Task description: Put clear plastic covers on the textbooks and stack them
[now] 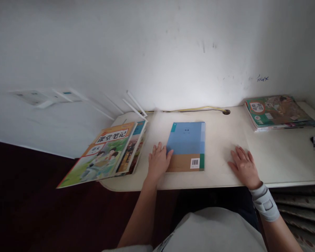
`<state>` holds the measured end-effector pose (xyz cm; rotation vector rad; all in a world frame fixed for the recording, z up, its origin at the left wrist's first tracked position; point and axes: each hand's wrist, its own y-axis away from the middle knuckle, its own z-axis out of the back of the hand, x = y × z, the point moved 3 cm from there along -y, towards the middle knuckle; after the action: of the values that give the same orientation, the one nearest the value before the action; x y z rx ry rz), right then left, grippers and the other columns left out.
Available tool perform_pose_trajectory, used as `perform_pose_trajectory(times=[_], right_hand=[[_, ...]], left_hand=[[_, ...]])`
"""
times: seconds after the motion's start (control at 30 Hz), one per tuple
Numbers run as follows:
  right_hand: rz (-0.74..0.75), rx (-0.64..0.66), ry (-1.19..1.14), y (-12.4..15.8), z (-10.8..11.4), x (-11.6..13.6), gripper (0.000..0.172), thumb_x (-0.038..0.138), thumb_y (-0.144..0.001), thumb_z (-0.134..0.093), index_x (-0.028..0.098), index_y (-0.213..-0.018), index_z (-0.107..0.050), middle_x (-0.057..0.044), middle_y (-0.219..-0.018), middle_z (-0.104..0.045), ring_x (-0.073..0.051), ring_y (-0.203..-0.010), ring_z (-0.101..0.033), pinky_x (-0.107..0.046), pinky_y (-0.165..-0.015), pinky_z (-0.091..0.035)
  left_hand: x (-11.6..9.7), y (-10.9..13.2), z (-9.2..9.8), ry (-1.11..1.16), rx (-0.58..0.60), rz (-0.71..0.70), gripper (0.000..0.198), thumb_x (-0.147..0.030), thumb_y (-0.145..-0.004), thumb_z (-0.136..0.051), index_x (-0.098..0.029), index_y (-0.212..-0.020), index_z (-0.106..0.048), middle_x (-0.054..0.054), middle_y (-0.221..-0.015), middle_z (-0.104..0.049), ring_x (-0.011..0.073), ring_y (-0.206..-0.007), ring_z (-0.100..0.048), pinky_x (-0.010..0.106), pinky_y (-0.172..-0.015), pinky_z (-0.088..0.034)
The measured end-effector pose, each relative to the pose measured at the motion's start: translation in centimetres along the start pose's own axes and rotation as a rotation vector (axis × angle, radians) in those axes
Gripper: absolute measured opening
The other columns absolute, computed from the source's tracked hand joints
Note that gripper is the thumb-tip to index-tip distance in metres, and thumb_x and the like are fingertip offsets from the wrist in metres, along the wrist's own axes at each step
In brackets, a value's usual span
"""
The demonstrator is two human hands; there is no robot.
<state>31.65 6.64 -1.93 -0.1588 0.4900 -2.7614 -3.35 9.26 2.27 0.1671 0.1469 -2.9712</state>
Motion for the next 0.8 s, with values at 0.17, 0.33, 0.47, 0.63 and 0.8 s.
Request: perform_pose_trajectory(times=[0.17,0.33,0.47,0.63,0.8], right_hand=[[0.014,-0.024,0.03,0.1,-0.1,0.0,0.043,0.04,-0.093,-0.04,0.014,-0.124,-0.055,-0.015,-0.134,-0.053,-0.027,-0.126,-0.046,-0.047,-0.103,-0.034],[0.014,-0.027,0.035,0.1,-0.1,0.0,0.043,0.04,-0.093,-0.041,0.015,-0.124,-0.055,-0.015,-0.133,-0.053,-0.027,-0.126,-0.046,-0.048,-0.103,-0.034],[0.016,-0.022,0.038,0.1,-0.1,0.0,0.043,0.041,-0.093,-0.04,0.015,-0.125,-0.054,-0.015,-0.134,-0.053,-0.027,-0.127,-0.045,-0.048,-0.103,-0.034],[0.018,-0.027,0.047,0.0,0.1,0.0,0.042,0.041,-0.093,-0.04,0.015,-0.124,-0.055,-0.015,-0.133,-0.053,-0.027,-0.126,-0.046,-0.047,-0.102,-0.034],[0.02,-0.023,0.038,0.0,0.1,0.0,0.042,0.04,-0.093,-0.04,0.015,-0.123,-0.055,-0.016,-0.133,-0.053,-0.027,-0.126,-0.045,-0.047,-0.102,-0.034]], left_hand=[[-0.5,0.2,1.1,-0.043,-0.012,0.013,0.052,-0.04,-0.094,-0.029,-0.008,-0.128,-0.052,0.019,-0.147,-0.035,0.035,-0.137,-0.028,0.055,-0.105,-0.032],[-0.1,0.0,0.8,-0.089,0.049,0.077,0.053,-0.042,-0.094,-0.03,-0.006,-0.124,-0.055,0.021,-0.147,-0.034,0.0403,-0.137,-0.026,0.061,-0.102,-0.032],[-0.2,0.1,0.5,-0.034,0.053,0.036,0.051,-0.042,-0.094,-0.028,-0.01,-0.12,-0.058,0.019,-0.147,-0.035,0.0384,-0.136,-0.028,0.06,-0.101,-0.033],[0.5,-0.2,0.5,-0.024,0.018,0.112,0.054,-0.043,-0.093,-0.029,-0.007,-0.121,-0.056,0.023,-0.147,-0.033,0.0408,-0.136,-0.026,0.063,-0.099,-0.033],[0.2,-0.2,0.0,0.033,0.074,0.072,0.05,-0.042,-0.093,-0.031,-0.009,-0.119,-0.058,0.021,-0.148,-0.033,0.0412,-0.137,-0.025,0.063,-0.101,-0.03]])
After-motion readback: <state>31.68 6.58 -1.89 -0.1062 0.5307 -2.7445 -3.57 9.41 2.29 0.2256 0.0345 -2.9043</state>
